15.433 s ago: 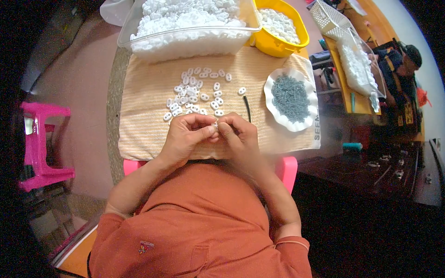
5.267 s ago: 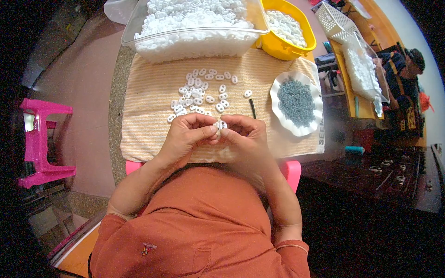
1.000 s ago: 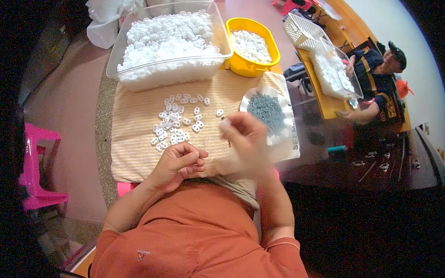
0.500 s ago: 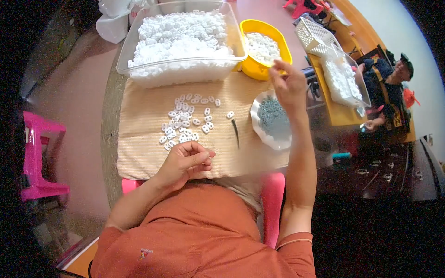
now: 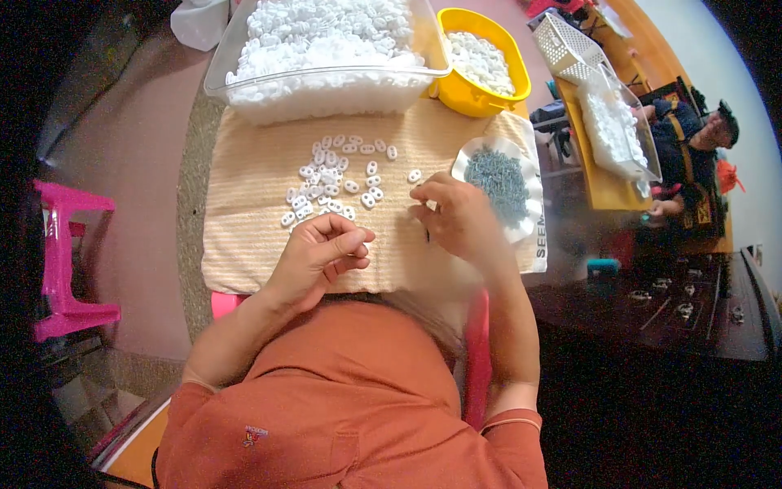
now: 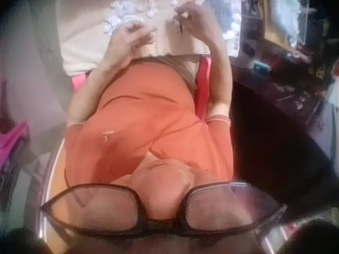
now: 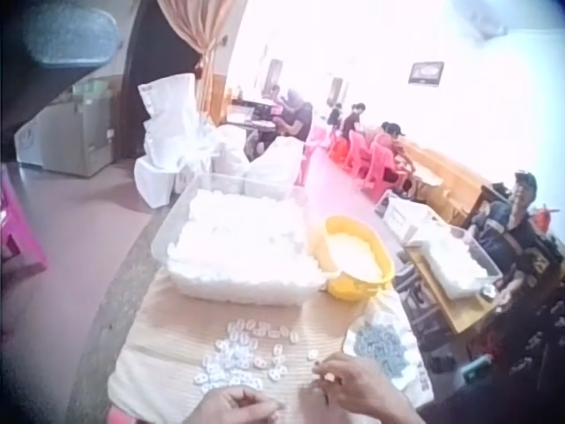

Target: Manually assembling small white plastic components by threading them onto a black cord.

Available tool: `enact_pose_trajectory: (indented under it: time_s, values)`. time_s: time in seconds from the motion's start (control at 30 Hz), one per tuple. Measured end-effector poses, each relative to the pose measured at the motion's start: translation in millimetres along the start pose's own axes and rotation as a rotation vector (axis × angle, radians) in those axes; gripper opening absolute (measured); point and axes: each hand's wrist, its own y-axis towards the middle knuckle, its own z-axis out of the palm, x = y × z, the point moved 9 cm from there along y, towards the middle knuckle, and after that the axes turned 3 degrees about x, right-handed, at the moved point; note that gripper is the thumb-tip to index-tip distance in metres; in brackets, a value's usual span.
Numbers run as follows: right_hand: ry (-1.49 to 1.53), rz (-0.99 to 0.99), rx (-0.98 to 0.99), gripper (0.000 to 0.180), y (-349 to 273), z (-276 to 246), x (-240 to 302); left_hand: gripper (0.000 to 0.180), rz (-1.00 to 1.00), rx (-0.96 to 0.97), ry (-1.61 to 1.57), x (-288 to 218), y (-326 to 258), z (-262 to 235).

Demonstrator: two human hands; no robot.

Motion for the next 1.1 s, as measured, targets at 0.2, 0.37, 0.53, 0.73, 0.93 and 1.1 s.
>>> enact_pose_trajectory:
  time_s: [0.2,0.37,0.53,0.73,0.93,1.1]
  values:
    - [-0.102,-0.095,0.049,0.023,-13.8,17.2,10.1,0.008,0.006,-0.009,-0.016,-2.4,-0.4,0.0]
    - [-0.056,-0.071,-0.059,0.025,-5.8,13.0,20.4,0.009,0.078,-0.040,0.015,-6.0,0.1,-6.4]
    - [-0.088,-0.078,-0.015,0.021,8.7,23.2,22.3,0.011,0.134,-0.093,0.005,-14.4,-0.2,-11.0]
    - [-0.124,-0.074,0.139,0.020,17.8,44.8,22.7,0.008,0.171,-0.090,-0.015,-19.0,0.7,-16.6]
    - [-0.156,-0.051,0.135,0.019,24.3,40.3,31.7,0.008,0.185,-0.125,-0.041,-22.6,-0.8,-21.1]
    - [-0.153,-0.064,0.053,0.019,37.2,34.0,37.4,0.008,0.230,-0.169,-0.045,-25.4,-2.4,-25.0]
